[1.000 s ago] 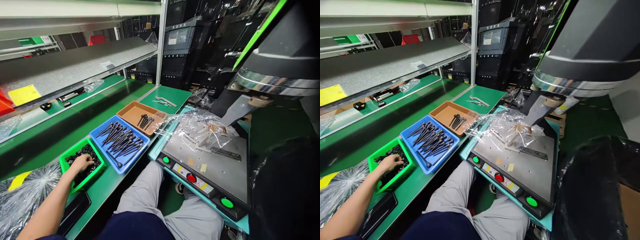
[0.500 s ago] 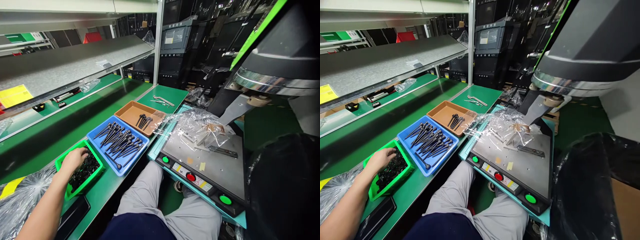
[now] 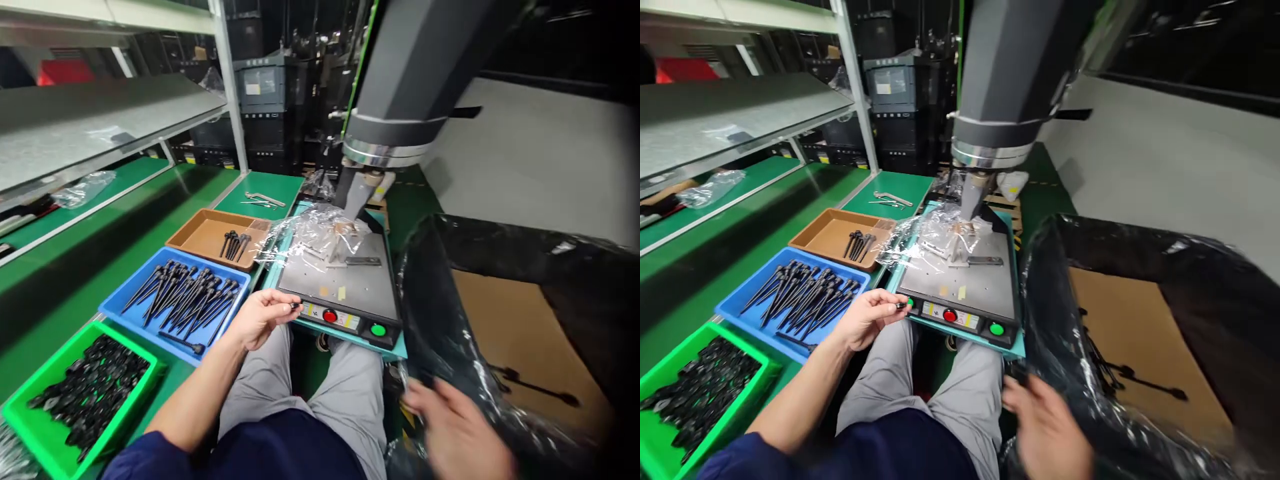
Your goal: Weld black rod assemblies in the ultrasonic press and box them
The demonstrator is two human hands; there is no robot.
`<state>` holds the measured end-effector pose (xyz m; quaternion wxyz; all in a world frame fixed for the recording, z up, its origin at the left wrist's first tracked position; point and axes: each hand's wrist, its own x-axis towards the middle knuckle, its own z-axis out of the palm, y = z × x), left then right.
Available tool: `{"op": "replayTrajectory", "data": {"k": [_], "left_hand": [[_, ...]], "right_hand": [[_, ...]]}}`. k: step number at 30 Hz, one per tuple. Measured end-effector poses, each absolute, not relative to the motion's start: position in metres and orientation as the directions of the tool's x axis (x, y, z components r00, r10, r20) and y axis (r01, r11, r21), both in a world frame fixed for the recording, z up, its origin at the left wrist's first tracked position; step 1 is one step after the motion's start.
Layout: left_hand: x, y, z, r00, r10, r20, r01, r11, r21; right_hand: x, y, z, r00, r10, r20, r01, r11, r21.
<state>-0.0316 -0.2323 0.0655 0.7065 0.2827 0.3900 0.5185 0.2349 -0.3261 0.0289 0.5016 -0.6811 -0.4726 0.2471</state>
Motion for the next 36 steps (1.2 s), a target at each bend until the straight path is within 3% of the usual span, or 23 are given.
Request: {"op": "replayTrajectory", "data": {"k": [3,4,7,13,20,32,36], "left_hand": [[-0.002,-0.231,0.058,0.236,0.945,-0.228,-0.577,0.325,0.749],[0.004,-0.232,0.056,0.230,0.951,-0.209,-0.585,0.306,0.751],[0.012,-0.234,0.050,0.185,0.971,-0.150,-0.546,0.228,0.806],[0.010,-0.235,0.043,0.127,0.990,-0.068,-0.393,0.114,0.913],[0.014,-0.232,0.040,0.164,0.985,-0.050,-0.390,0.111,0.914],[0.008,-0.221,0.039,0.266,0.961,-0.077,-0.344,0.169,0.923],[0.006,-0.220,0.040,0.289,0.954,-0.081,-0.347,0.183,0.920]], "right_hand": [[0.198,-0.303,0.019,0.266,0.960,0.091,0.304,0.006,-0.953],[0.187,-0.294,0.017,0.135,0.990,0.050,0.183,0.025,-0.983],[0.164,-0.277,0.014,-0.010,0.999,0.032,-0.008,0.032,-0.999],[0.160,-0.270,0.010,0.003,1.000,0.030,-0.003,0.030,-1.000],[0.163,-0.268,0.009,0.028,0.993,0.118,0.086,0.115,-0.990],[0.166,-0.263,0.016,-0.203,0.966,-0.159,-0.312,-0.218,-0.925],[0.164,-0.265,0.016,-0.197,0.964,-0.178,-0.303,-0.232,-0.924]]}}
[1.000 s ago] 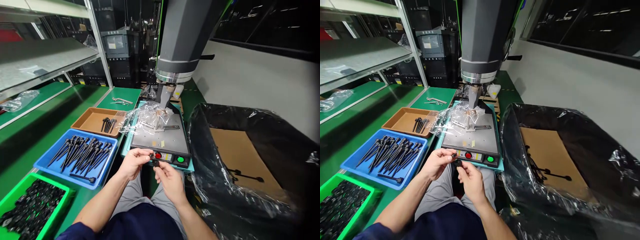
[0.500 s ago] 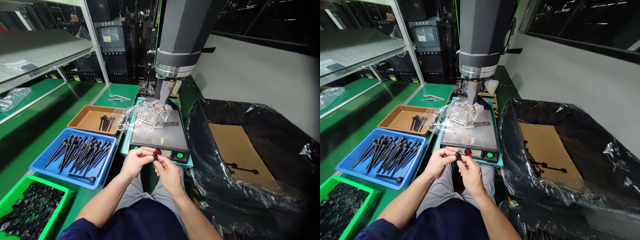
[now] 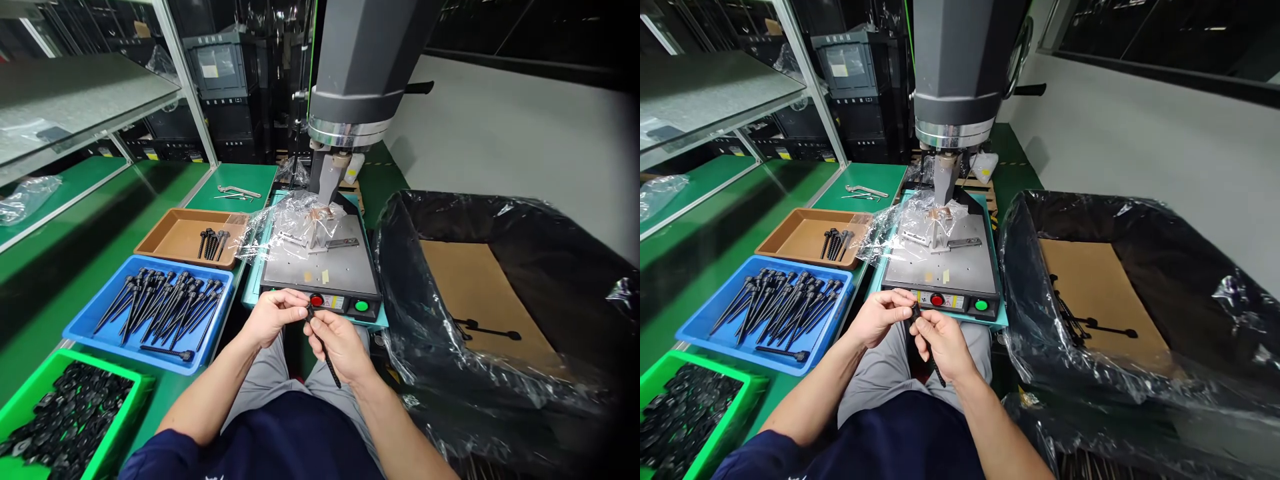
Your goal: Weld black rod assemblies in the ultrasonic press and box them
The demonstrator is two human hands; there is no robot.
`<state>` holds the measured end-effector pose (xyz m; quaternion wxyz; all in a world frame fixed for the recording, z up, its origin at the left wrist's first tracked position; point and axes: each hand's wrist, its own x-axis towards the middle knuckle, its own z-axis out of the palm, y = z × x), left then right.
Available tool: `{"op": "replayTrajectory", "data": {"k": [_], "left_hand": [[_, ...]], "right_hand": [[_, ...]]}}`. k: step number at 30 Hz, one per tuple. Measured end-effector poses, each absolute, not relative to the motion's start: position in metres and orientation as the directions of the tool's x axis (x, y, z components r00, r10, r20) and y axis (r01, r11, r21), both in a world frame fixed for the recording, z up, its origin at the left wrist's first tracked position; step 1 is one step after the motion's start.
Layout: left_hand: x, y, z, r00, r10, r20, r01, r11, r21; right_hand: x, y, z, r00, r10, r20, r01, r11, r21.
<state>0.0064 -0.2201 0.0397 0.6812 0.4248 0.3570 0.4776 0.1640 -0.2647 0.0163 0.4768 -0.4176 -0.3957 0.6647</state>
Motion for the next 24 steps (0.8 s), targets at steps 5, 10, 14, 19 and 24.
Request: {"op": "replayTrajectory", "data": {"k": [5,10,14,19,24], "left_hand": [[0.0030,-0.2164,0.0405,0.330,0.936,-0.119,-0.325,0.232,0.917],[0.0036,-0.2134,0.0383,0.317,0.938,-0.142,-0.300,0.242,0.923],[0.0040,-0.2118,0.0399,0.317,0.938,-0.139,-0.274,0.230,0.934],[0.0043,-0.2099,0.0431,0.310,0.940,-0.144,-0.235,0.223,0.946],[0.0084,-0.2096,0.0391,0.290,0.947,-0.140,-0.254,0.218,0.942]], "right_hand": [[0.1616,-0.2685,0.0079,-0.026,0.999,-0.019,0.002,-0.019,-1.000],[0.1618,-0.2708,0.0065,0.052,0.963,0.265,0.309,0.237,-0.921],[0.1634,-0.2696,0.0095,0.033,0.906,0.423,0.426,0.370,-0.826],[0.1639,-0.2682,0.0111,0.041,0.806,0.590,0.552,0.474,-0.686],[0.1649,-0.2678,0.0071,0.030,0.770,0.637,0.646,0.472,-0.600]]}}
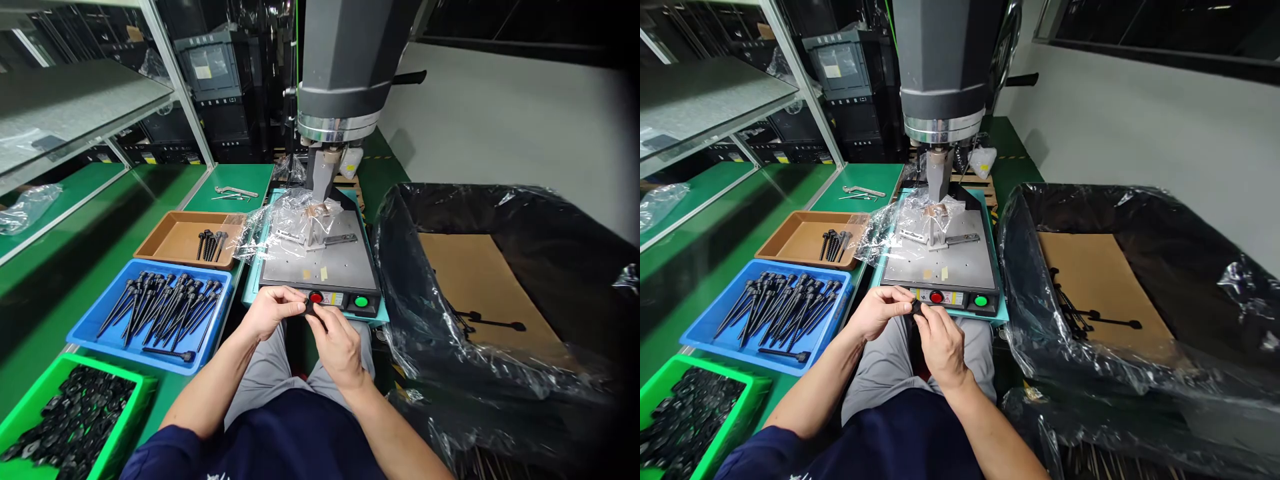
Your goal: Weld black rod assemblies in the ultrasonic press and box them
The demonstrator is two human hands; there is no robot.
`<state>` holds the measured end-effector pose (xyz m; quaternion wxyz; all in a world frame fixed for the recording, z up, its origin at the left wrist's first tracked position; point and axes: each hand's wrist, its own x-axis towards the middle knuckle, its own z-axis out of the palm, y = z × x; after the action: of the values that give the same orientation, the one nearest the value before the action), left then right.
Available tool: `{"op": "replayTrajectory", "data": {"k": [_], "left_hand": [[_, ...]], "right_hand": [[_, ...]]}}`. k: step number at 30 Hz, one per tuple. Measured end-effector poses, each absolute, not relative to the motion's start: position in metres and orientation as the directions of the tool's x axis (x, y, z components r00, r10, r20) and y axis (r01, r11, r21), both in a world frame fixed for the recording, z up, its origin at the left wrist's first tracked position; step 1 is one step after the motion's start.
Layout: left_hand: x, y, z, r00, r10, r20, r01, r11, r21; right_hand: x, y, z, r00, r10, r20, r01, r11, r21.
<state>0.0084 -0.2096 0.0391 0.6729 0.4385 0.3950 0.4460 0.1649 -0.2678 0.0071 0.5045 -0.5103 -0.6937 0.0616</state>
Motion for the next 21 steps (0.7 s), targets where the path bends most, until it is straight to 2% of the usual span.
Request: {"op": "replayTrajectory", "data": {"k": [4,7,10,15,18,21], "left_hand": [[0.013,-0.209,0.037,0.272,0.957,-0.104,-0.248,0.175,0.953],[0.016,-0.209,0.036,0.273,0.960,-0.069,-0.251,0.141,0.958],[0.016,-0.210,0.034,0.284,0.957,-0.060,-0.225,0.127,0.966],[0.017,-0.210,0.034,0.297,0.954,-0.041,-0.206,0.106,0.973],[0.023,-0.211,0.031,0.275,0.961,-0.004,-0.217,0.066,0.974],[0.030,-0.214,0.024,0.244,0.969,0.038,-0.192,0.010,0.981]], "right_hand": [[0.165,-0.265,0.004,0.040,0.752,0.658,0.670,0.468,-0.576],[0.165,-0.262,0.003,0.109,0.783,0.613,0.583,0.449,-0.677],[0.166,-0.261,0.002,0.147,0.870,0.471,0.450,0.365,-0.815],[0.165,-0.260,0.001,0.204,0.954,0.219,0.195,0.179,-0.964],[0.163,-0.256,-0.003,0.208,0.976,0.070,-0.049,0.082,-0.995],[0.165,-0.252,-0.009,0.125,0.992,0.009,-0.216,0.036,-0.976]]}}
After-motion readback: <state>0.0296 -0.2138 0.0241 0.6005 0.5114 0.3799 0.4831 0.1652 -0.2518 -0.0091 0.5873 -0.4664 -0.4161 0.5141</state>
